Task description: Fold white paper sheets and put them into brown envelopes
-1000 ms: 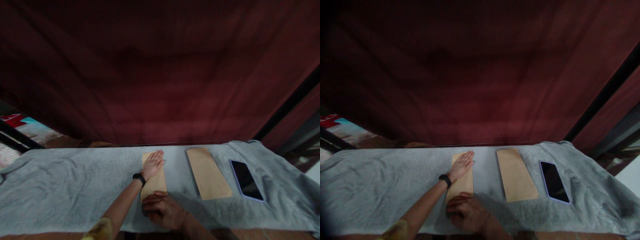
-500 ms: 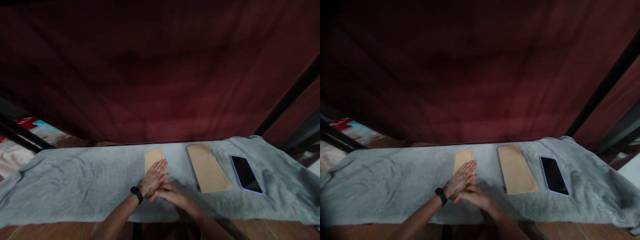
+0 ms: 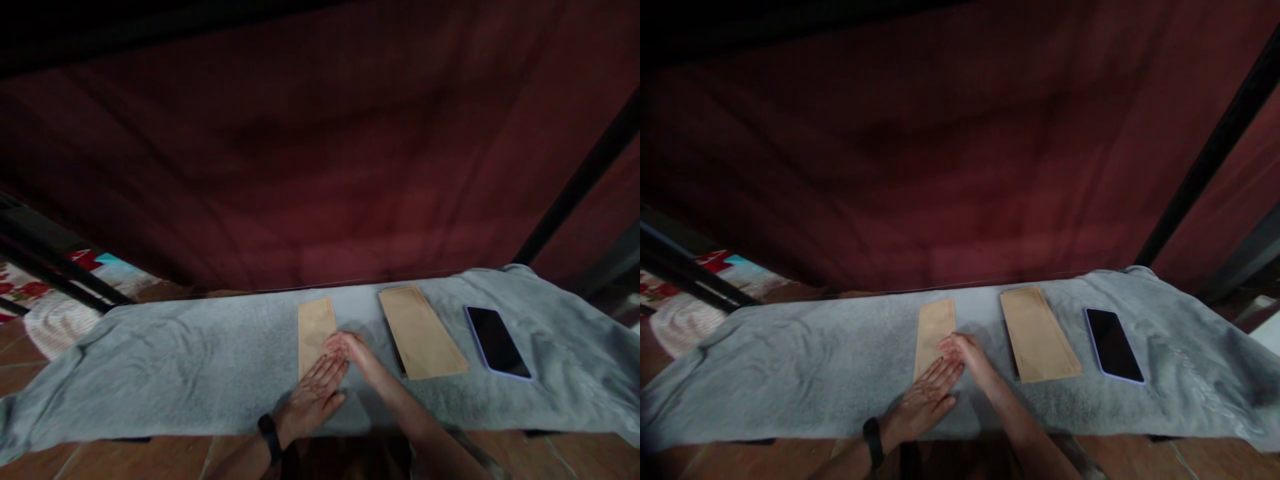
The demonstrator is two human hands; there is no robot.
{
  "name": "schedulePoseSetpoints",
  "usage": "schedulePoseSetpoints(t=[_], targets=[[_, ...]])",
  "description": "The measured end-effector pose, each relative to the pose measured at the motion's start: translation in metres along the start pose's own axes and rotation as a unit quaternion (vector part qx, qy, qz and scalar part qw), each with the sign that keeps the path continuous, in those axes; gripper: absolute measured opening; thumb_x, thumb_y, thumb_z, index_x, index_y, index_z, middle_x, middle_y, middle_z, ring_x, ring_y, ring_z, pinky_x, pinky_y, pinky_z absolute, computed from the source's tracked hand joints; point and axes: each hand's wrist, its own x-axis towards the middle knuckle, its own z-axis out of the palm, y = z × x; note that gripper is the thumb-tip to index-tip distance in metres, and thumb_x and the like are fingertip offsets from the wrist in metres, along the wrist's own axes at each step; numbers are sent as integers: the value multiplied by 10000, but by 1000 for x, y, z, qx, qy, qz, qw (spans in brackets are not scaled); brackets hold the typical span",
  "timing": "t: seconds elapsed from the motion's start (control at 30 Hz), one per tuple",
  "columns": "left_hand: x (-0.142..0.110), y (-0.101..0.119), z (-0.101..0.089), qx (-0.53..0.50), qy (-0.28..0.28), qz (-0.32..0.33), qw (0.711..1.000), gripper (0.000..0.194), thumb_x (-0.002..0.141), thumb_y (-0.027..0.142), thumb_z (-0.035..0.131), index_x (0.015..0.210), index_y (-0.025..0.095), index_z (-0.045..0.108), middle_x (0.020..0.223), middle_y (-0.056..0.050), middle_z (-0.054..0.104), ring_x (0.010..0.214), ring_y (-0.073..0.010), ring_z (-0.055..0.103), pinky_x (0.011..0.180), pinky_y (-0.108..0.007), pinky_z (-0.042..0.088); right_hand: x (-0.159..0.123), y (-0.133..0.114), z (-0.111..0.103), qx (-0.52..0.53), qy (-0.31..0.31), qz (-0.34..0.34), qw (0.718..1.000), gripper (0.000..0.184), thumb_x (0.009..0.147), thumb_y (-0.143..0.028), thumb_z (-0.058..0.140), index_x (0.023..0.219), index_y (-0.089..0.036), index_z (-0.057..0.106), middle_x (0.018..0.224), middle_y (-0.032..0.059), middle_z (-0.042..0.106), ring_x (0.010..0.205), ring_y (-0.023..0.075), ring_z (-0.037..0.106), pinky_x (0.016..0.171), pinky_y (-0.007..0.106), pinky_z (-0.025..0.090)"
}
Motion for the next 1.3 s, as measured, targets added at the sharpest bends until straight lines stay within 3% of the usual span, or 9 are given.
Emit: schedulePoseSetpoints(t=[0.07,0.17,0.27,0.37,0.5,0.7,0.9,1.03,1.3], targets=[[-10,8,1,8,0,15,1000,619,1050,436,380,1611,292,161,1649,-38,293,1508,-231,307,1249,-462,266,5,8,2,-91,42,-8,995,482,1023,-408,336,996,-181,760,1002,107,782,950,242,738,874,376,588],[-23,18,1,0,-8,2,1000,643,1043,445,397,1614,301,139,1646,-49,292,1499,-254,326,1234,-467,297,3,17,6,-190,7,-54,980,314,952,-248,479,1108,-211,749,1234,92,729,1196,246,648,1093,411,460],[-32,21,-2,-40,-1,-19,999,576,1034,435,424,1582,313,297,1603,-43,396,1461,-260,401,1208,-468,350,-5,26,10,-332,-48,-102,937,434,942,-170,473,1345,-208,629,1500,81,542,1409,219,467,1218,435,305],[-29,12,-9,-99,69,-74,990,442,1064,355,309,1430,325,555,1449,-22,600,1343,-196,545,1165,-396,415,-12,36,13,-417,-54,-113,900,489,996,-244,463,1481,-191,490,1582,84,419,1470,213,376,1244,447,256],[5,-18,-18,-115,165,-147,968,505,1065,385,239,1465,248,516,1518,-57,527,1423,-199,451,1211,-425,343,-14,45,16,-439,-45,-120,889,528,1018,-341,474,1515,-167,438,1590,98,390,1479,242,358,1251,476,232],[75,-65,-17,-26,84,-141,986,598,1063,440,183,1562,149,336,1634,-115,336,1529,-210,250,1252,-473,210,-14,49,21,-448,10,-84,890,634,978,-373,523,1532,-91,396,1585,159,376,1485,274,345,1251,484,227],[99,-79,-11,70,92,-165,979,608,1056,402,179,1580,109,277,1641,-147,304,1540,-233,217,1246,-481,207,-14,46,23,-449,37,-68,890,638,956,-351,530,1523,-82,415,1572,157,408,1485,279,344,1252,484,227],[86,-70,0,111,90,-171,975,599,1056,364,191,1578,78,264,1633,-159,317,1538,-230,222,1245,-478,218,-12,40,23,-449,36,-24,893,586,988,-313,445,1519,-68,419,1596,147,368,1501,267,307,1258,456,208],[17,-21,27,188,117,-149,964,647,1028,455,358,1571,107,309,1610,-166,362,1513,-282,290,1210,-514,299,-4,40,15,-449,23,50,892,565,969,-162,351,1517,-38,415,1630,143,291,1523,277,247,1256,448,196]])
